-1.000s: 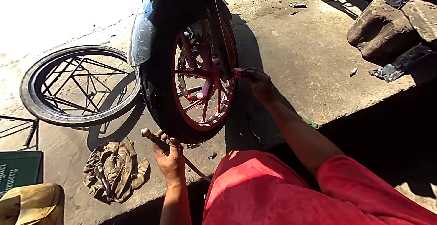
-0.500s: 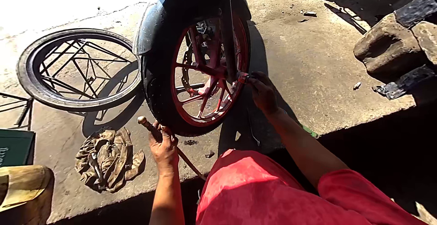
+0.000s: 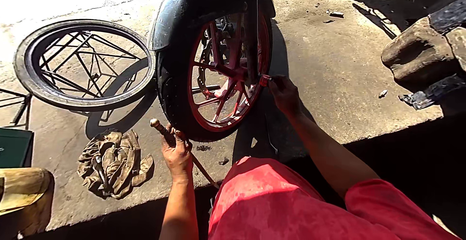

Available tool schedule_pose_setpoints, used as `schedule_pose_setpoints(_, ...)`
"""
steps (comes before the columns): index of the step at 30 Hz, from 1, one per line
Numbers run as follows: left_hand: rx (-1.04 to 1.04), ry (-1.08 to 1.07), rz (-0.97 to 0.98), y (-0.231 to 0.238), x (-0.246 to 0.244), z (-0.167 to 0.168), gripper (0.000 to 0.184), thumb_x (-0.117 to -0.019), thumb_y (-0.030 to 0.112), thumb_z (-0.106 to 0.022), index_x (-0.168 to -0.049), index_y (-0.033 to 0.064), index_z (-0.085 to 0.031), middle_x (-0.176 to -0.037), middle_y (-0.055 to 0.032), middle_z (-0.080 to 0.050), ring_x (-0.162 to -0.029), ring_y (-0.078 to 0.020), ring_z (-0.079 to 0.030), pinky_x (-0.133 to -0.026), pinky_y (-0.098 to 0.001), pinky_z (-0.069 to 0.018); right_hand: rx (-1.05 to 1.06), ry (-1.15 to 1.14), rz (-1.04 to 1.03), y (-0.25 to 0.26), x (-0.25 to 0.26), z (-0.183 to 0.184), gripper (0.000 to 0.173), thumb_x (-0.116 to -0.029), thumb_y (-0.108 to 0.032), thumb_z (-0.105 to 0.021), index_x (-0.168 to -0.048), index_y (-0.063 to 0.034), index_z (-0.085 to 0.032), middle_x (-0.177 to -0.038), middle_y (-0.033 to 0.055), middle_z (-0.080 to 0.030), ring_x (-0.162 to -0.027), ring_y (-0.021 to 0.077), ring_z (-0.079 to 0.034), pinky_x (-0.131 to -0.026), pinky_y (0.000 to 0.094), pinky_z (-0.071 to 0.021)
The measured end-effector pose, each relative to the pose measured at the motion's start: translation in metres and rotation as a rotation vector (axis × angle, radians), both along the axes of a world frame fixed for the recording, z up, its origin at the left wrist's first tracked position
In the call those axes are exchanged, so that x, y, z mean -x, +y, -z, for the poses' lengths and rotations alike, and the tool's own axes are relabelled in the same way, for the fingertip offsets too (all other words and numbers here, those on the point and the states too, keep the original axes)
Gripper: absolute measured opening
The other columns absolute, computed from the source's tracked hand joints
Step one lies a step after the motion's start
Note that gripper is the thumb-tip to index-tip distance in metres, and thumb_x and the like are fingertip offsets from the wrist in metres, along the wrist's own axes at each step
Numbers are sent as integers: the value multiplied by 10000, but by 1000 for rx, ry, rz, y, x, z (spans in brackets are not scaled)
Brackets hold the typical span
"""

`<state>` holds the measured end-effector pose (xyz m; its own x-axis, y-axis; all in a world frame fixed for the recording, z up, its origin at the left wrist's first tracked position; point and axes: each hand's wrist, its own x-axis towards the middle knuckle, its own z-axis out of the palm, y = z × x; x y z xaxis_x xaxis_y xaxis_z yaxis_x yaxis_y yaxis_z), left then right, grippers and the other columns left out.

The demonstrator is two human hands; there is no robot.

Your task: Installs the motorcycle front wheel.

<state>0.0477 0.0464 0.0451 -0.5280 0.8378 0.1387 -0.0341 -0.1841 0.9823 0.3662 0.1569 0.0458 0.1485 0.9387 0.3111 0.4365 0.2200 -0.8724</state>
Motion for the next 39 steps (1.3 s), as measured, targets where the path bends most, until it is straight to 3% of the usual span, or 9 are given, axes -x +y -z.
schedule_pose_setpoints(7, -44, -13, 27, 1, 3, 5, 277, -1034, 242, -571, -1276, 119, -514, -779, 137, -595, -518, 35, -483, -443, -129, -417, -56, -323, -94, 2, -16, -7, 318, -994, -125, -667, -1296, -24, -659, -1146, 136, -738, -990, 214, -743, -897, 402, -617)
schedule_pose_setpoints(14, -51, -10, 41, 1, 5, 10, 367, -1025, 318, -606, -1309, 108, -508, -830, 125, -617, -542, 28, -496, -455, -139, -422, 15, -706, -59, 5, -11, -12, 376, -1073, -289, -474, -1255, 18, -592, -1041, 182, -690, -905, 347, -711, -754, 531, -588)
schedule_pose_setpoints(17, -40, -17, 40, 2, 5, 11, 365, -1030, 281, -577, -1327, 88, -488, -832, 120, -609, -548, 27, -499, -455, -138, -426, 357, -435, -100, 7, -3, -28, 426, -1121, -360, -332, -1214, -28, -583, -1000, 160, -667, -913, 311, -685, -791, 525, -556)
schedule_pose_setpoints(20, -43, -22, 32, 2, 5, 12, 316, -1037, 252, -558, -1307, 100, -495, -809, 123, -598, -527, 26, -482, -447, -135, -413, 673, 260, -133, 14, 3, -33, 543, -1116, -500, -263, -905, -81, -538, -587, 14, -446, -456, 108, -450, -450, 241, -428)
schedule_pose_setpoints(22, -46, -22, 34, 2, 5, 13, 337, -1035, 276, -572, -1316, 107, -494, -818, 122, -600, -529, 26, -477, -446, -136, -408, 726, 349, -99, 16, -1, -31, 606, -1082, -579, -307, -795, -90, -519, -527, -3, -426, -409, 92, -403, -410, 235, -382)
schedule_pose_setpoints(25, -54, -15, 35, 2, 4, 13, 365, -1031, 286, -579, -1327, 92, -488, -837, 124, -611, -540, 30, -491, -449, -138, -419, 471, 63, 16, 13, -8, -26, 453, -1077, -474, -485, -957, -54, -605, -666, 75, -555, -547, 200, -550, -566, 405, -499)
schedule_pose_setpoints(30, -37, -20, 16, 0, 2, 11, 347, -1033, 287, -577, -1315, 101, -495, -821, 134, -606, -547, 37, -503, -463, -129, -430, 72, -148, -162, -1, -14, -19, 323, -1031, -179, -613, -1314, -29, -574, -1004, 79, -737, -879, 153, -740, -834, 369, -630)
schedule_pose_setpoints(34, -18, -45, 7, 0, 1, 8, 438, -1005, 335, -628, -1335, 86, -483, -877, 123, -624, -570, 36, -517, -465, -133, -433, -282, -599, -106, 3, -22, -2, 281, -997, -132, -635, -1248, -8, -663, -1077, 172, -742, -906, 322, -754, -753, 493, -625)
schedule_pose_setpoints(39, -31, -30, 18, -1, 1, 11, 350, -1019, 307, -604, -1291, 109, -505, -824, 137, -618, -543, 40, -499, -459, -133, -426, -590, -811, -58, 14, -31, 5, 170, -993, -106, -633, -1108, -39, -738, -1110, 167, -732, -898, 295, -744, -770, 413, -621)
